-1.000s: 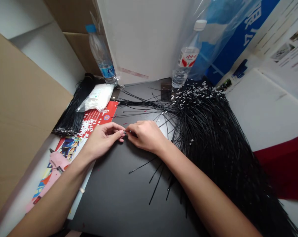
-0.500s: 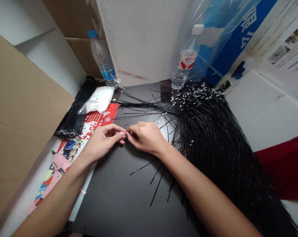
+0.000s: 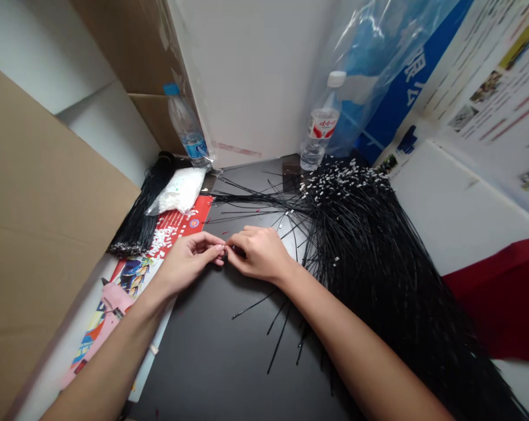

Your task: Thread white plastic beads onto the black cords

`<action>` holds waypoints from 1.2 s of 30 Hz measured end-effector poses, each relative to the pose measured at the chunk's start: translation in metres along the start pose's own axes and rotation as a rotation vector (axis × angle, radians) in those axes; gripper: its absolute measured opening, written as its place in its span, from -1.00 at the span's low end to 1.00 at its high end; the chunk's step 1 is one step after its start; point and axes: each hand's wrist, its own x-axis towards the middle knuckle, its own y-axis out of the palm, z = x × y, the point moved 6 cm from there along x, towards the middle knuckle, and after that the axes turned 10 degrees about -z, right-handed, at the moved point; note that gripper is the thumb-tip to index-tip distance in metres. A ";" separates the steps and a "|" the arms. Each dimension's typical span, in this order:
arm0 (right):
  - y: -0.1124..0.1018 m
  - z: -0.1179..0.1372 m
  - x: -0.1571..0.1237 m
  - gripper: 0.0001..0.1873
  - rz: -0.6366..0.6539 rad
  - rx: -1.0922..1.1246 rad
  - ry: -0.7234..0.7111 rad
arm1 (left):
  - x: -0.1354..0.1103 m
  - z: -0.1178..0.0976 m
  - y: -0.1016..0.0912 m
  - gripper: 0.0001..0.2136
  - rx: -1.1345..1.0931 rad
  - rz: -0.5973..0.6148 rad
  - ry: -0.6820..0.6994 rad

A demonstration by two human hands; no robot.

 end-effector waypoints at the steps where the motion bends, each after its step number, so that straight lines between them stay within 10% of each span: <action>1: 0.000 0.000 0.000 -0.78 0.000 0.004 -0.004 | 0.000 0.000 0.001 -0.90 -0.005 0.005 -0.003; 36: 0.004 -0.012 -0.005 -0.82 0.060 0.229 0.142 | 0.000 0.002 0.005 -0.79 -0.031 0.034 -0.021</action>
